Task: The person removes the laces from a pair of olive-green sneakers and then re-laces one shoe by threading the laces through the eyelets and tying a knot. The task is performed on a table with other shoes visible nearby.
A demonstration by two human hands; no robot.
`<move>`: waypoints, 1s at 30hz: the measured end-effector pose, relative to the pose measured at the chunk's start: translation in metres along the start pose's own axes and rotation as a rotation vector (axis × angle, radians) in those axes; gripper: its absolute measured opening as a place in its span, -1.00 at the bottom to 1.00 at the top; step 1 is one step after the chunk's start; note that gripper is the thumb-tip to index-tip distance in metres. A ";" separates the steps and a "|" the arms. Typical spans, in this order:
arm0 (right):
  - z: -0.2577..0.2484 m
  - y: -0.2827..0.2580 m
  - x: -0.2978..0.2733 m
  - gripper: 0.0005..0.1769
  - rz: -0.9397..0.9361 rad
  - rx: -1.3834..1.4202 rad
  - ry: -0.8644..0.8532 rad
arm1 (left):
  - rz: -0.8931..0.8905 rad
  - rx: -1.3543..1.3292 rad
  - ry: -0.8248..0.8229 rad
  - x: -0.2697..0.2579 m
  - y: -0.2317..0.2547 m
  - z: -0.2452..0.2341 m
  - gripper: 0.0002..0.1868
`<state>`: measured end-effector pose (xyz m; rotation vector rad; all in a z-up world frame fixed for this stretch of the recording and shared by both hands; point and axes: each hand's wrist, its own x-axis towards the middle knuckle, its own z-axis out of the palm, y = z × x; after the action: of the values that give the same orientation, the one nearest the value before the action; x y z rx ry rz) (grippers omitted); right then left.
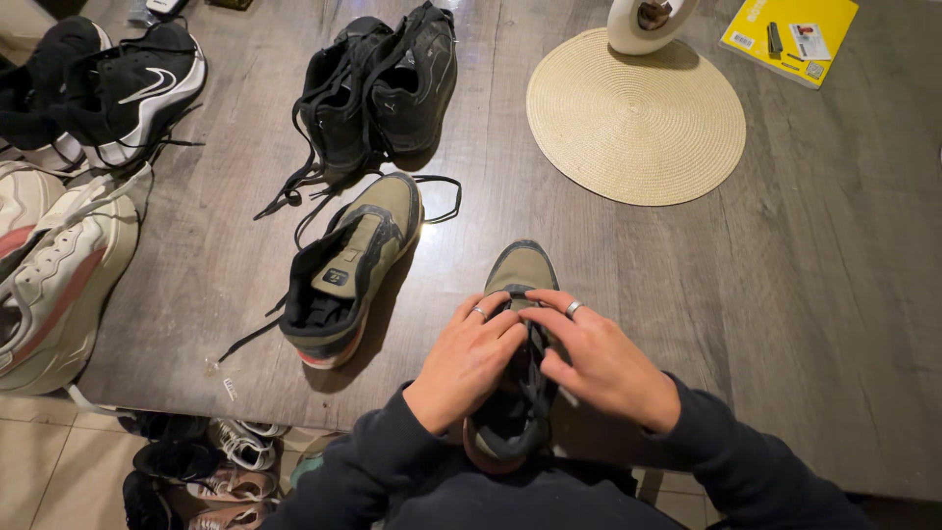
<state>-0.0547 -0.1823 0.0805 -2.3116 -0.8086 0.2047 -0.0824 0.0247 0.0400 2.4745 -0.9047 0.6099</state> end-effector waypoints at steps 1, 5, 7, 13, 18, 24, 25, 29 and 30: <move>0.000 0.004 0.000 -0.46 0.002 0.055 0.004 | 0.028 -0.006 0.037 -0.002 0.000 0.000 -0.78; 0.009 0.021 -0.003 -0.48 -0.155 0.048 0.176 | 0.084 -0.088 -0.044 -0.001 0.004 0.004 -0.74; 0.012 0.028 -0.004 -0.47 -0.137 0.004 0.223 | 0.083 -0.046 -0.107 -0.002 0.008 0.005 -0.66; 0.014 0.027 -0.021 -0.46 0.257 0.261 0.069 | 0.109 -0.013 -0.132 -0.002 0.021 0.009 -0.88; 0.025 0.026 -0.028 -0.63 0.253 0.283 0.182 | 0.192 -0.065 -0.045 -0.004 0.021 -0.002 -0.84; 0.047 0.032 -0.039 -0.83 0.427 0.542 0.310 | 0.210 -0.294 -0.077 -0.029 0.042 -0.035 -0.75; 0.048 0.035 -0.036 -0.82 0.405 0.491 0.330 | 0.239 -0.337 -0.068 -0.029 0.042 -0.040 -0.74; 0.049 0.036 -0.038 -0.81 0.369 0.396 0.387 | 0.327 -0.496 -0.097 -0.032 0.048 -0.064 -0.73; 0.049 0.035 -0.037 -0.81 0.374 0.401 0.394 | 0.340 -0.513 -0.101 -0.032 0.048 -0.069 -0.72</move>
<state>-0.0840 -0.1984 0.0177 -2.0054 -0.1180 0.0602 -0.1548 0.0435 0.0910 1.9209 -1.3447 0.3046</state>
